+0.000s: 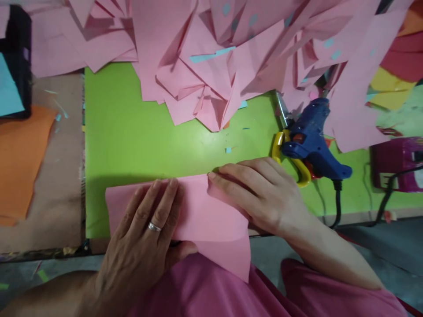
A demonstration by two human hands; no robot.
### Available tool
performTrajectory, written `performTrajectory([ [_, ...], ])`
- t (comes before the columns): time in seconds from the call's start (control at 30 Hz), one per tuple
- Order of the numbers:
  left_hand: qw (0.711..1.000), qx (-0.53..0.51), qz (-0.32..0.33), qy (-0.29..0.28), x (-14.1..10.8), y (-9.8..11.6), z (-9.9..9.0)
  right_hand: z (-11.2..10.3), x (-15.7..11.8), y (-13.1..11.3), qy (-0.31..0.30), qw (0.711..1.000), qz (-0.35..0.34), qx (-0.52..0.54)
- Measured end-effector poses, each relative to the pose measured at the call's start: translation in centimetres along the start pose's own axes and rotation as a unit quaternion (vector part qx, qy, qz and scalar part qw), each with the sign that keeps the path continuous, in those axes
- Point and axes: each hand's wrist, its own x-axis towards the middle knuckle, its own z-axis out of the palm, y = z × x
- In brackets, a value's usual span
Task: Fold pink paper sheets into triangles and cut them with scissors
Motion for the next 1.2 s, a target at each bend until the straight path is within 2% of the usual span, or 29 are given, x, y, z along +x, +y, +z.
performTrajectory([
  [0.27, 1.0, -0.02, -0.008, -0.003, -0.1, 0.0, 0.4, -0.1, -0.2, 0.0, -0.01, 1.0, 0.006, 0.013],
  [0.57, 0.999, -0.014, -0.034, -0.02, 0.1, 0.3, -0.3, -0.2, -0.2, 0.0, -0.006, 1.0, 0.013, 0.017],
  [0.83, 1.0, -0.006, -0.025, -0.012, 0.6, 0.0, -0.6, -0.1, -0.5, 0.0, -0.026, 0.999, 0.017, 0.027],
  [1.2, 1.0, -0.006, -0.029, -0.011, 1.1, 0.1, -1.0, 0.1, -0.4, -0.1, 0.003, 0.998, 0.058, 0.027],
])
